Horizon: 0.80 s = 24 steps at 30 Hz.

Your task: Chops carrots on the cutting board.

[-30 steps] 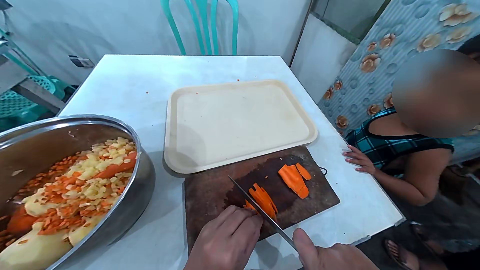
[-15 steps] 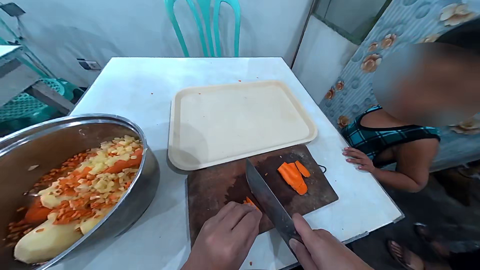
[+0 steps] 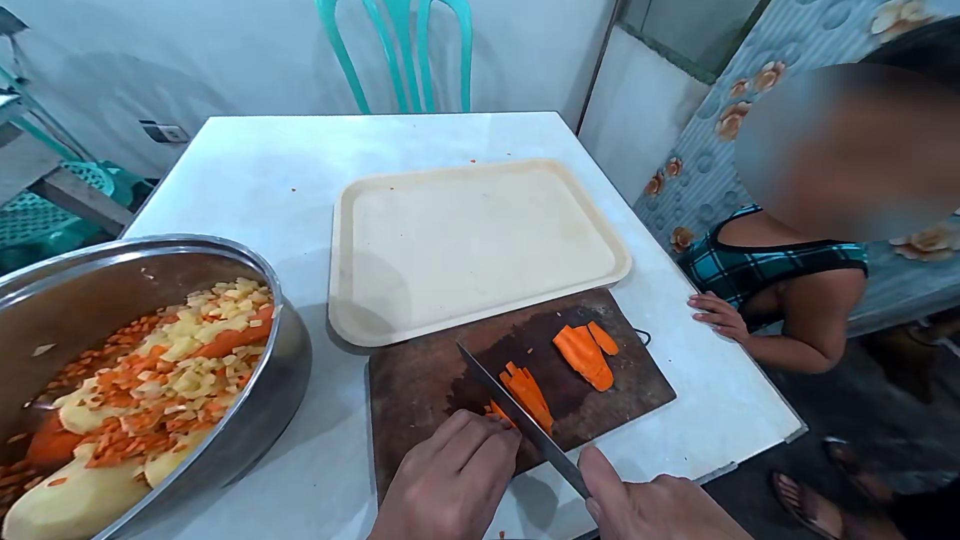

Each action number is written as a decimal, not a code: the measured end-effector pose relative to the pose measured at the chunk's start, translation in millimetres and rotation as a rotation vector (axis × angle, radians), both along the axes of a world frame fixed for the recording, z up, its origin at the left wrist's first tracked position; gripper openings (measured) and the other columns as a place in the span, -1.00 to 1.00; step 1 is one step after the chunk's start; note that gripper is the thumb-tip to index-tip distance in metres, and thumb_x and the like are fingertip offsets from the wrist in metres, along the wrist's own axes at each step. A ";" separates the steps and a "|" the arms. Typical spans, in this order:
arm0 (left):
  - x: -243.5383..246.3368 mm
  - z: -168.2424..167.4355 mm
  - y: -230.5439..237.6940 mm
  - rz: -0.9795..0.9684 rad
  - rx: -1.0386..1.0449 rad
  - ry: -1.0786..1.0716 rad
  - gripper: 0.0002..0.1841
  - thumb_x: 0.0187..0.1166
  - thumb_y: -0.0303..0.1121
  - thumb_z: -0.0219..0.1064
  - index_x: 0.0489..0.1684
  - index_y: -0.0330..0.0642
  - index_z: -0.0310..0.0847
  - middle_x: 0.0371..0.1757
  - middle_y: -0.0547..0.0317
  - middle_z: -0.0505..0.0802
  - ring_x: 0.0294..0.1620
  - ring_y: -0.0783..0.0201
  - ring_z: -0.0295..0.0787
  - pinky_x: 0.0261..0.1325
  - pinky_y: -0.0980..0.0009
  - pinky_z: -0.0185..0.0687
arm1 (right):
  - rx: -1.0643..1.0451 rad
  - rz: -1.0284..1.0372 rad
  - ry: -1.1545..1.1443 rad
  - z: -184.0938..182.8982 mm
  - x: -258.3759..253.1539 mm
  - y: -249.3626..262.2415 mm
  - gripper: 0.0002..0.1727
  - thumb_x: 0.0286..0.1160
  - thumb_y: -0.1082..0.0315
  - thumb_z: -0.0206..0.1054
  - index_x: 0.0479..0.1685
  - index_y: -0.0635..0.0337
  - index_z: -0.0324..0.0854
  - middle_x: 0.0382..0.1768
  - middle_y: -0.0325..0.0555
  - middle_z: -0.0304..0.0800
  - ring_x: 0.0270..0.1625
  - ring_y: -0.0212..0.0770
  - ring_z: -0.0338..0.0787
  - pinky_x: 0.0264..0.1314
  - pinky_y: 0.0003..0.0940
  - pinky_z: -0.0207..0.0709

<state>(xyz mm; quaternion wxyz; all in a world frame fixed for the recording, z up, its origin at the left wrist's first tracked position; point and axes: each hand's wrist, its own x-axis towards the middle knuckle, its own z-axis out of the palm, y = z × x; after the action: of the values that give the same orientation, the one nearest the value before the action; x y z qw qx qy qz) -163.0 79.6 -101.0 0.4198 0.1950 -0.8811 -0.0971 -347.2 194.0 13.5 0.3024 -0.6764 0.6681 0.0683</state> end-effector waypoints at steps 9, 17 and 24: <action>-0.4 1.2 -0.2 0.003 0.002 0.003 -0.90 0.58 -0.42 0.34 -0.34 -0.11 0.74 -0.32 0.18 0.88 -0.14 0.33 0.81 0.02 0.61 0.67 | 0.196 0.014 0.084 6.6 15.1 -24.8 -0.56 0.87 0.36 -0.09 0.59 0.38 0.23 -0.38 0.25 0.80 -0.12 0.32 0.89 -0.11 0.16 0.69; -0.5 -1.2 0.1 0.009 -0.014 0.007 -0.93 0.55 -0.41 0.34 -0.31 -0.11 0.73 -0.28 0.16 0.90 -0.10 0.33 0.85 0.03 0.61 0.71 | 0.201 -0.171 -0.219 -12.7 -8.3 -15.0 -0.62 0.91 0.24 -0.05 0.45 0.34 0.31 -0.32 0.28 0.73 -0.11 0.33 0.82 -0.01 0.23 0.63; -0.9 -2.2 -2.5 0.031 -0.007 0.001 -0.92 0.58 -0.35 0.33 -0.28 -0.03 0.75 -0.29 0.26 0.88 -0.17 0.38 0.80 -0.11 0.60 0.68 | 0.184 -0.159 -0.135 -6.7 -10.2 -8.8 -0.61 0.90 0.24 -0.06 0.47 0.33 0.31 -0.31 0.29 0.76 -0.09 0.35 0.85 -0.02 0.24 0.64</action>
<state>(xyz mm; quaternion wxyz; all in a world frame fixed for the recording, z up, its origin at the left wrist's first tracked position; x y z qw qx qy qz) -163.8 77.1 -103.2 0.4225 0.2072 -0.8780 -0.0875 -357.4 185.2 6.8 0.4117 -0.5939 0.6886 0.0594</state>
